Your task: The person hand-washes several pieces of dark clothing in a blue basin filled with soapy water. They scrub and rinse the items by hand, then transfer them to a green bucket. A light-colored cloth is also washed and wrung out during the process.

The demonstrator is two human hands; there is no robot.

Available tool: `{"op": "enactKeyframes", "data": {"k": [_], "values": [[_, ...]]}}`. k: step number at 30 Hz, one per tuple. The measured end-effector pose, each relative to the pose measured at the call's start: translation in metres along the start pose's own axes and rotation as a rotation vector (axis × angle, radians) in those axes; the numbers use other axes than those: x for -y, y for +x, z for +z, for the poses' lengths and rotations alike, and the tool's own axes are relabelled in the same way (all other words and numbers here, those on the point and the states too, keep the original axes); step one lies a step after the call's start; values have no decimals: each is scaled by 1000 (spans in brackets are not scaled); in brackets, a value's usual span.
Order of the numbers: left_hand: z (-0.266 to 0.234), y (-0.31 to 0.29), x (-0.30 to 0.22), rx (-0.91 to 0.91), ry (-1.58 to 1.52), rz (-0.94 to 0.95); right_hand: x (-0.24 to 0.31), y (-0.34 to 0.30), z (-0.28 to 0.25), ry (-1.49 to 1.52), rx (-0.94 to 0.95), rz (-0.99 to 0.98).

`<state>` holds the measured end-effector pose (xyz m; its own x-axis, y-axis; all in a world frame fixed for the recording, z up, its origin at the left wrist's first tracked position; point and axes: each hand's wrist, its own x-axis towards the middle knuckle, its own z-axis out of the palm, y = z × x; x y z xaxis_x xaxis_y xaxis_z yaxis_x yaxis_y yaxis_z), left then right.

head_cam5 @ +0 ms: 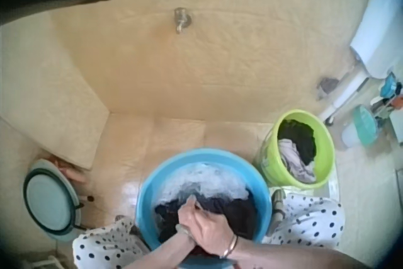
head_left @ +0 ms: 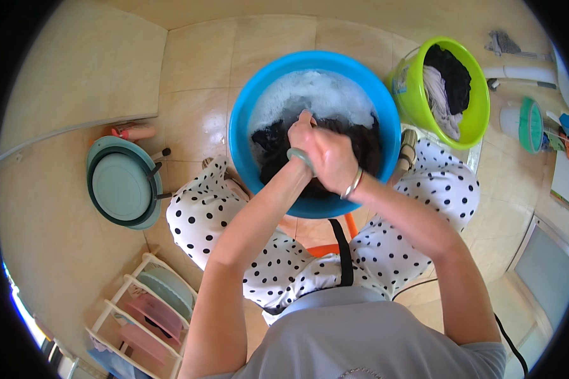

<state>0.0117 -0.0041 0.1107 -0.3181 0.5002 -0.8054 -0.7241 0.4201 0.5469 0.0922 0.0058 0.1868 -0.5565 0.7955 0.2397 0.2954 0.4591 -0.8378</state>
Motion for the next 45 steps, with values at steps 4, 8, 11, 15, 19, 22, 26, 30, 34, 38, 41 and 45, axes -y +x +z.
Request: {"op": "enactKeyframes", "data": {"k": [4,8,11,15,19,22,26,30,34,38,41,45], "values": [[33,-42,13,-31,56,-74,-105,1,-8,-256,77,351],[18,-18,11,-30,190,-26,-74,0,7,-236,-9,422],[-10,16,8,-4,1095,544,-5,-7,14,-24,-51,129],[5,-9,17,29,-76,-45,-58,3,4,-262,51,50],[28,-38,12,-13,-4,-130,-115,-9,4,-288,-6,302],[14,-12,10,19,19,14,-70,6,12,-121,-70,481],[-27,28,-1,298,47,97,13,1,18,-32,-57,96],[47,-51,-10,39,-92,-119,-114,10,-18,-259,44,309],[38,-39,-36,165,-136,-83,-139,22,-24,129,-118,562],[-6,-23,-83,287,636,538,-60,54,-65,1251,146,715],[-2,-29,-87,290,521,432,-75,30,-46,455,229,410],[0,-44,-112,287,53,319,-59,-9,-13,129,378,358]]}}
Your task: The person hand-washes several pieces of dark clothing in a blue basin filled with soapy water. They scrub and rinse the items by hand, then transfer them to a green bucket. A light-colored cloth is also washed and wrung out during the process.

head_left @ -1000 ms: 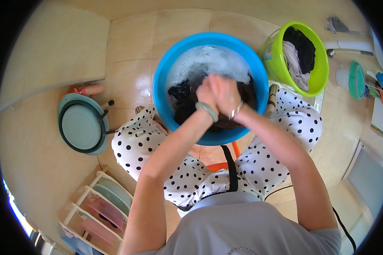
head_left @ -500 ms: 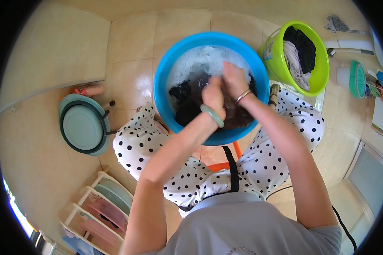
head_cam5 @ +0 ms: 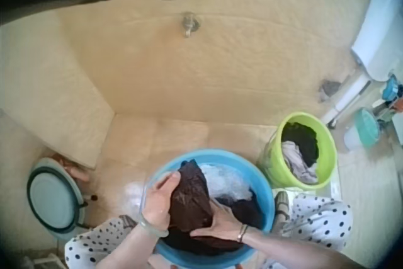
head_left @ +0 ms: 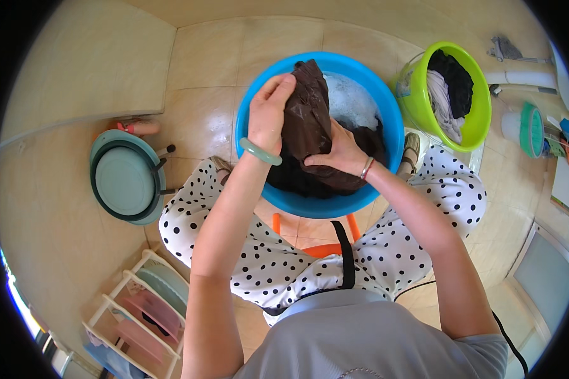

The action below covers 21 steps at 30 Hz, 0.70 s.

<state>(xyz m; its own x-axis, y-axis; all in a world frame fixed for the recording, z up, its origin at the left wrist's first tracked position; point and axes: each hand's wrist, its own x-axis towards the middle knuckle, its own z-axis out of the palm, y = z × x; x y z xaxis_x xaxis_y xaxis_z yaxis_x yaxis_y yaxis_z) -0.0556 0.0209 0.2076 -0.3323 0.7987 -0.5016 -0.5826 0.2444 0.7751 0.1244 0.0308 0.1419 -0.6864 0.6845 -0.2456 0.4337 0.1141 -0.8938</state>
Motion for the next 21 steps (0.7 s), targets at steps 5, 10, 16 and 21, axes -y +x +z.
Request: {"op": "enactKeyframes", "data": {"k": [5,10,16,21], "values": [[-50,18,11,-163,-188,-13,-4,14,-27,250,-208,297],[-62,10,44,-185,367,-27,24,29,-58,620,-219,7],[-27,2,38,536,777,219,46,21,-76,789,96,52],[-33,13,37,353,804,35,41,18,-96,869,69,126]]}}
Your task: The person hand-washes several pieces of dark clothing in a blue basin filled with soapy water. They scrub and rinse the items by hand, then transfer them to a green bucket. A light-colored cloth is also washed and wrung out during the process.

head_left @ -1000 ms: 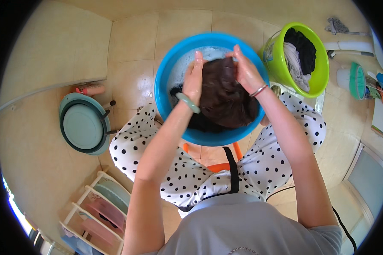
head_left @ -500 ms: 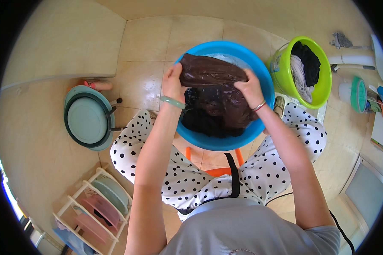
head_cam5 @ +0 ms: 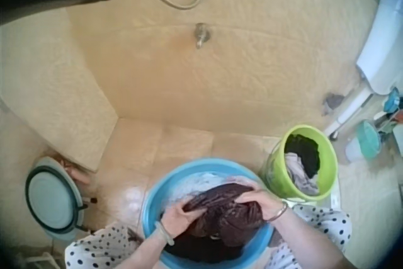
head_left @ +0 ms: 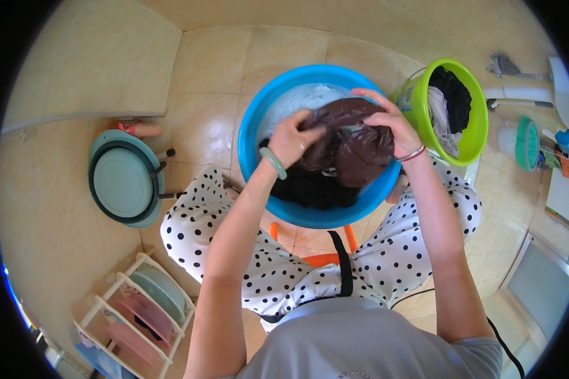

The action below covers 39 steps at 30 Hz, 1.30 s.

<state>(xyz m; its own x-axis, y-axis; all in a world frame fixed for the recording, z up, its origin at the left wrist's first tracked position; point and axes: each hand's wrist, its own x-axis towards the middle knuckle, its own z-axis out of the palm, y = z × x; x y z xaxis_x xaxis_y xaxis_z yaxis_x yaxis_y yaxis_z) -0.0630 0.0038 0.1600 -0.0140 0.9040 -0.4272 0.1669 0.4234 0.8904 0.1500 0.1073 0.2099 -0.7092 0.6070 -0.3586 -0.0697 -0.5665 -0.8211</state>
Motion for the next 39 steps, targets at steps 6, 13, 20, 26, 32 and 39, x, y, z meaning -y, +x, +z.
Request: {"op": "enactKeyframes", "data": {"k": [6,13,20,26,32,39], "values": [[-8,-6,-6,-55,-1291,-71,-21,1,7,-426,-219,-246],[19,3,-7,37,-1357,-225,-37,-14,73,-747,85,-385],[55,14,4,-206,-1122,-402,-63,-23,99,-1421,-41,-901],[96,4,-13,-392,-952,-593,-94,38,11,-1158,-526,-332],[63,19,32,-319,-1043,-525,-94,2,94,-1128,-340,-620],[104,2,6,-351,-958,-681,-123,39,-2,-1198,-507,-154]]}}
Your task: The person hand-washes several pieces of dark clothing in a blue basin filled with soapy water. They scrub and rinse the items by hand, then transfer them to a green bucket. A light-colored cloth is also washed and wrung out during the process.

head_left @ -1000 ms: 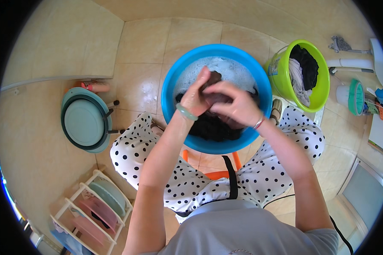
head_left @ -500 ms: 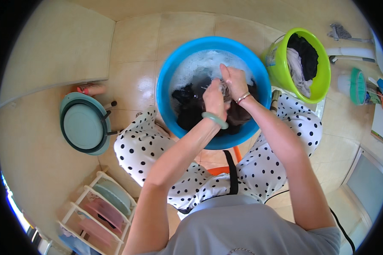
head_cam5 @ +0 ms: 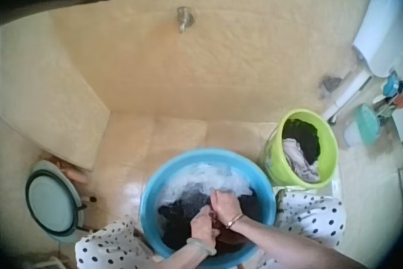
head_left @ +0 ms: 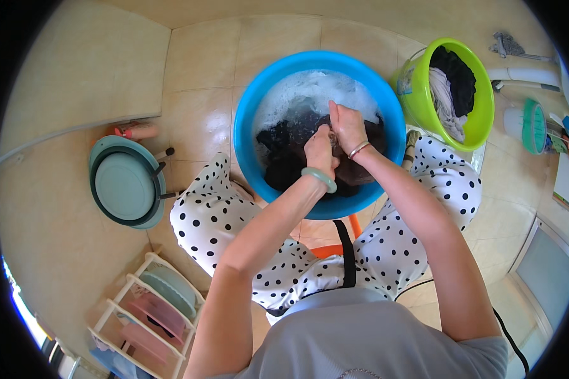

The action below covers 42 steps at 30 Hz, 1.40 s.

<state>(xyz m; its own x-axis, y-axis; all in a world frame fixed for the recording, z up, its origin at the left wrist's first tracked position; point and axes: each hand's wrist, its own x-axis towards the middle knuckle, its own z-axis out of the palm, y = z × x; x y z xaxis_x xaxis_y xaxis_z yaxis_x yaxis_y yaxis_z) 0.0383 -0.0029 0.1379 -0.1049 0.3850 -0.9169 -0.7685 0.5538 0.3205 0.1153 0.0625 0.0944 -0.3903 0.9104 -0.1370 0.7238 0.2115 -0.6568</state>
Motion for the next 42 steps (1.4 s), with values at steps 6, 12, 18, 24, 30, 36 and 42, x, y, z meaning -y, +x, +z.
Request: {"op": "enactKeyframes", "data": {"k": [6,12,18,24,30,36,42], "values": [[-30,35,-10,58,-33,131,70,-35,-15,156,-43,-216],[-24,41,4,-11,-289,183,54,-23,-9,38,7,-362],[-27,10,-36,184,-113,152,-32,21,-19,666,54,488],[-43,9,-9,413,480,277,-8,28,-55,1325,394,317],[-58,31,-41,-18,-15,303,-63,-10,-46,-161,459,111],[-100,62,-74,-50,-288,443,-90,-1,-36,219,394,254],[-147,109,4,6,749,688,12,31,-57,701,295,111]]}}
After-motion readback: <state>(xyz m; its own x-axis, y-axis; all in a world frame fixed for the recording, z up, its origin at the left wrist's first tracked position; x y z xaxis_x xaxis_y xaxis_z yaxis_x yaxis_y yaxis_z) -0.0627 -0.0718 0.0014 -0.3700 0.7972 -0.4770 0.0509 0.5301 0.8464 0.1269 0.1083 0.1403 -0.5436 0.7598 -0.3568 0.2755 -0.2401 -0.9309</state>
